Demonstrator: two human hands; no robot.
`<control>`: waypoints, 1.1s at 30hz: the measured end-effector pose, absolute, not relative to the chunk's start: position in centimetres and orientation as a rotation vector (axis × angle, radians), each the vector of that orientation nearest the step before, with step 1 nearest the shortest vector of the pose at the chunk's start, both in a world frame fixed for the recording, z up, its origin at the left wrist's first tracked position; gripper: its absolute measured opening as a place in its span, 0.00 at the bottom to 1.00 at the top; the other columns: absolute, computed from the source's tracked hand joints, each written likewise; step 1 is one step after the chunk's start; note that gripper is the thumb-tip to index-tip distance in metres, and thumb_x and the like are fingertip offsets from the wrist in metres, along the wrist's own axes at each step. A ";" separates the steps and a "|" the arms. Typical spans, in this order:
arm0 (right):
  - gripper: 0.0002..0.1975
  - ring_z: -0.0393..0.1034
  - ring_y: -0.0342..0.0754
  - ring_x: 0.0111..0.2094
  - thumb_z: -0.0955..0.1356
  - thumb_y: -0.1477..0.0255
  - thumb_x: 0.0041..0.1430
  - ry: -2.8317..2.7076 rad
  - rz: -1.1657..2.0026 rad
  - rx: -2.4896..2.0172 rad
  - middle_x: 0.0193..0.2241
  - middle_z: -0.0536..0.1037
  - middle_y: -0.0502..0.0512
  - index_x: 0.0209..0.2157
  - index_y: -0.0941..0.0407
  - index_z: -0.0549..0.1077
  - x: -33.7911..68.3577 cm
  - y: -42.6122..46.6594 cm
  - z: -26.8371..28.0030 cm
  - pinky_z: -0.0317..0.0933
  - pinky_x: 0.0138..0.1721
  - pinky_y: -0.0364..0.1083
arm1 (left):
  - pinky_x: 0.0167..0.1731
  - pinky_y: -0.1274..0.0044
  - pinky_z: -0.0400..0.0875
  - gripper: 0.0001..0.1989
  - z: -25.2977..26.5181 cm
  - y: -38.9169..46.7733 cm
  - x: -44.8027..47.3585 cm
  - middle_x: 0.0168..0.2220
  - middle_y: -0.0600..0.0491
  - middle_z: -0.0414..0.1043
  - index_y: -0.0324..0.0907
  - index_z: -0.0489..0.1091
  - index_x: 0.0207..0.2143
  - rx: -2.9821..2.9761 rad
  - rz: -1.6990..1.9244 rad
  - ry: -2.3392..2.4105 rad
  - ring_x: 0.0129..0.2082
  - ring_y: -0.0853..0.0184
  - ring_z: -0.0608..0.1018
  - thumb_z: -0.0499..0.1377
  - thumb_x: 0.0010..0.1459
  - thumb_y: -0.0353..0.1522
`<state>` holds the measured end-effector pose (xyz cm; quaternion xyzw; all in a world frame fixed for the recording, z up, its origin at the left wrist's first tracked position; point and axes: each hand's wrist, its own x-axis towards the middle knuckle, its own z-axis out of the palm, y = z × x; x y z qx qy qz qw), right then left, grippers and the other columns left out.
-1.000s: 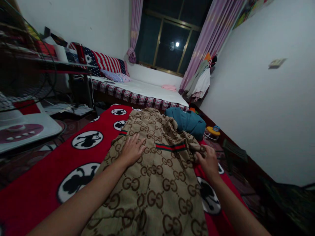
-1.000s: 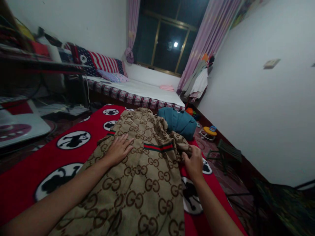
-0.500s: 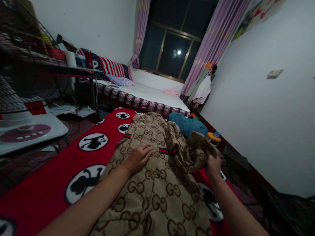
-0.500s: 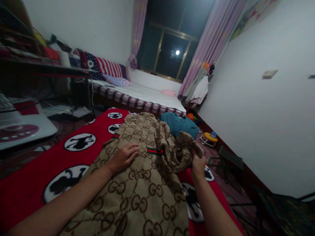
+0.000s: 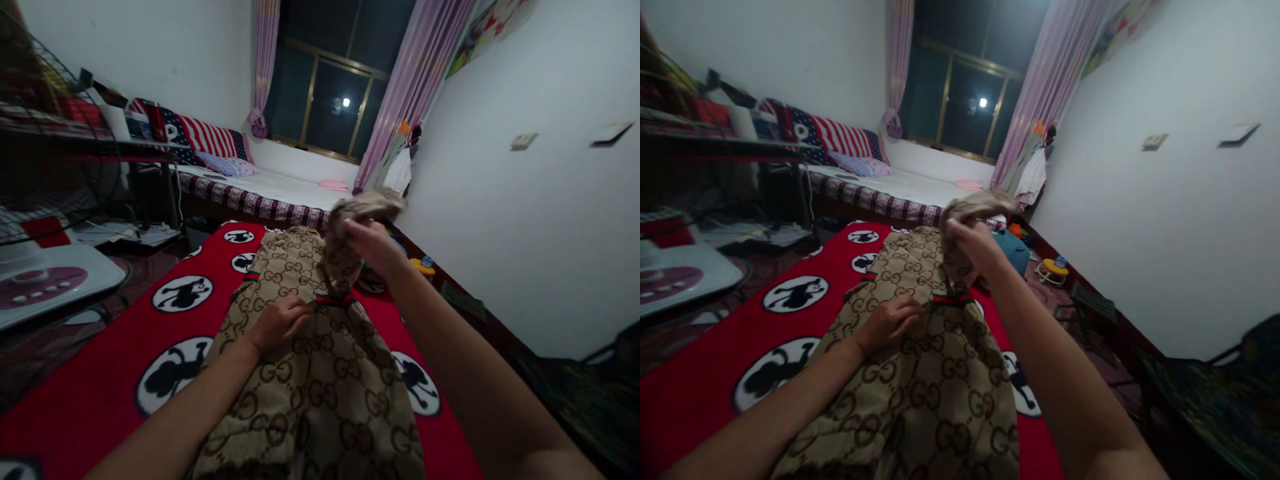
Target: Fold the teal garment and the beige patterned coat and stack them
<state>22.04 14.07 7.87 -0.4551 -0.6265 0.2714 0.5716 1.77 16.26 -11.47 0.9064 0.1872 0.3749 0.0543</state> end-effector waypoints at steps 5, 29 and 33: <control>0.13 0.68 0.50 0.52 0.70 0.67 0.54 -1.893 0.467 -1.085 0.50 0.75 0.55 0.42 0.53 0.77 18.3 8.5 3.0 0.58 0.57 0.54 | 0.39 0.75 0.70 0.15 -11.8 16.5 1.6 0.34 0.50 0.76 0.40 0.73 0.37 2.724 1.103 0.612 0.37 0.65 0.76 0.48 0.66 0.33; 0.29 0.69 0.57 0.52 0.67 0.61 0.52 -1.244 0.748 -1.777 0.52 0.74 0.61 0.55 0.58 0.68 25.9 -8.0 -10.0 0.64 0.52 0.53 | 0.45 0.70 0.71 0.21 -10.9 20.6 2.7 0.46 0.46 0.71 0.42 0.71 0.50 2.458 0.985 1.491 0.43 0.58 0.76 0.57 0.52 0.26; 0.28 0.70 0.58 0.50 0.68 0.58 0.52 -1.179 0.799 -1.681 0.48 0.76 0.61 0.51 0.58 0.71 24.8 -7.3 -7.6 0.65 0.50 0.53 | 0.43 0.72 0.70 0.13 -7.9 24.0 2.5 0.34 0.49 0.77 0.39 0.78 0.34 2.395 1.052 1.433 0.38 0.60 0.77 0.56 0.47 0.23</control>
